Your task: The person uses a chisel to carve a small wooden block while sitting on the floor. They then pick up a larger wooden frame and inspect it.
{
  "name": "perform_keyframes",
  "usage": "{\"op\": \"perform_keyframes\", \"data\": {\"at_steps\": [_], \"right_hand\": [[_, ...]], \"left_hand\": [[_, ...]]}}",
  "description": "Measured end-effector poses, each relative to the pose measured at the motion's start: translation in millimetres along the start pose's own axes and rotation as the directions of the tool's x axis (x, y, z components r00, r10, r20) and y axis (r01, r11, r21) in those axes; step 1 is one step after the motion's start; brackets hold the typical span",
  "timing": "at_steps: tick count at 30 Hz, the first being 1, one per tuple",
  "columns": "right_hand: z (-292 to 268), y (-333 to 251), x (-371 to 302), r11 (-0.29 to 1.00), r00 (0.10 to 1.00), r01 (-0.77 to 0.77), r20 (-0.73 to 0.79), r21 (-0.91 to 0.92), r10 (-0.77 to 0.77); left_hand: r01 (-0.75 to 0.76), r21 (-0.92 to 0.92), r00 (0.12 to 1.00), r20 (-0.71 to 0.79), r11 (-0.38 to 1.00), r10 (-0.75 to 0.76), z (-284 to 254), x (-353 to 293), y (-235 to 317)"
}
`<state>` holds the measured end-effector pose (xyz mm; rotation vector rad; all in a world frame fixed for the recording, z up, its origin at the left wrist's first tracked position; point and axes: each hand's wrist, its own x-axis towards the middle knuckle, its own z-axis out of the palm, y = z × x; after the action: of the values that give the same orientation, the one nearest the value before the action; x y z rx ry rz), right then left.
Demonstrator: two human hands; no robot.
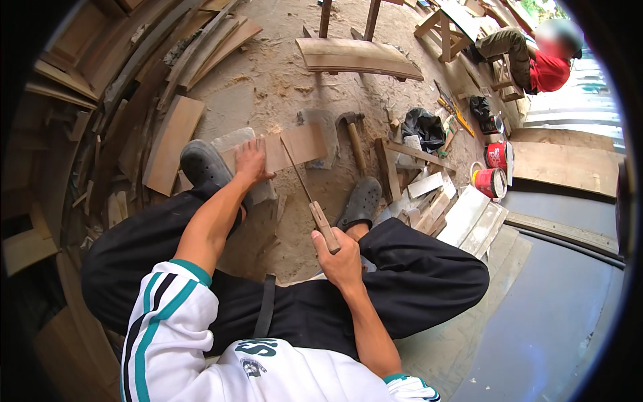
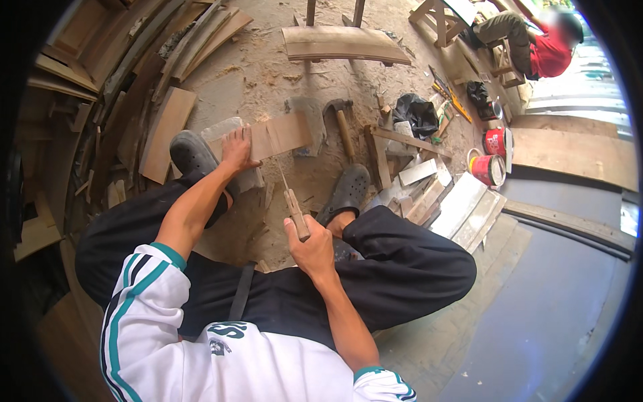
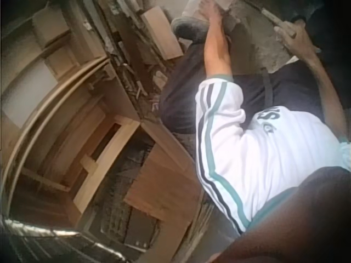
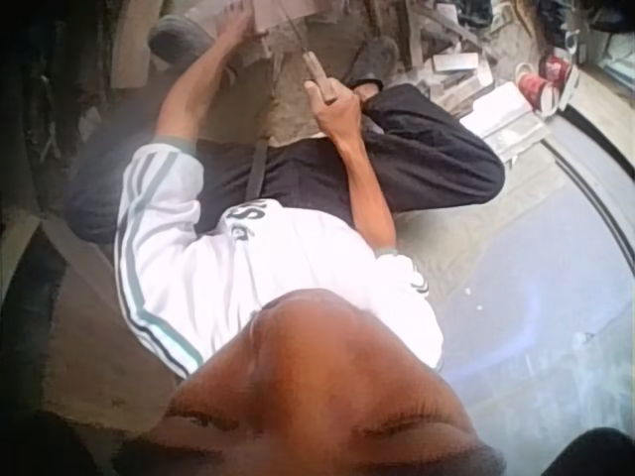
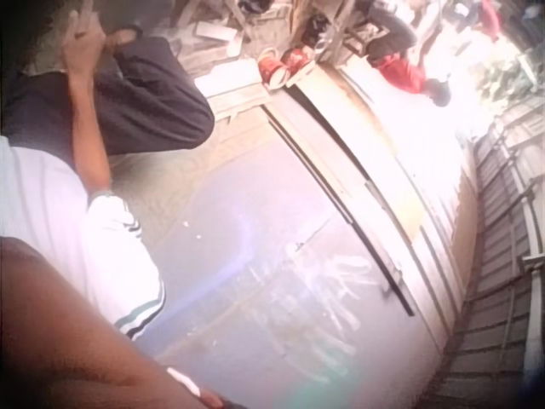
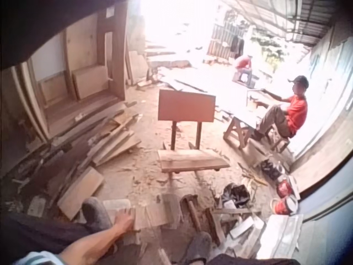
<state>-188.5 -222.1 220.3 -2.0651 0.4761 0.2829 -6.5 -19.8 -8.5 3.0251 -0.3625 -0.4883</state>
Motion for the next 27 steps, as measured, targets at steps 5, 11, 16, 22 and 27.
{"op": "perform_keyframes", "data": {"at_steps": [5,11,16,22,27], "right_hand": [[-0.8,-18.0,-10.1,0.998,0.999,-0.042,0.018,-0.056,0.044],[8.1,-15.9,-0.1,1.0,1.0,-0.024,0.017,-0.015,0.025],[38.0,-4.8,37.8,0.999,1.0,0.018,-0.004,-0.044,-0.019],[27.4,-2.6,16.6,0.997,0.998,-0.065,0.022,-0.046,0.066],[40.2,3.1,46.1,1.0,0.999,-0.013,0.037,-0.018,0.014]], "left_hand": [[0.004,0.01,1.0,0.027,1.0,-0.004,-3.2,2.5,-5.6],[0.018,0.024,0.996,0.083,1.0,-0.02,-6.0,8.1,-2.7],[0.02,0.004,0.997,0.073,1.0,-0.02,-1.7,11.6,-3.2],[0.014,0.005,0.998,0.059,1.0,-0.014,1.2,8.1,-2.5],[0.044,0.003,0.996,0.072,0.999,-0.045,-2.5,14.6,2.9]]}}
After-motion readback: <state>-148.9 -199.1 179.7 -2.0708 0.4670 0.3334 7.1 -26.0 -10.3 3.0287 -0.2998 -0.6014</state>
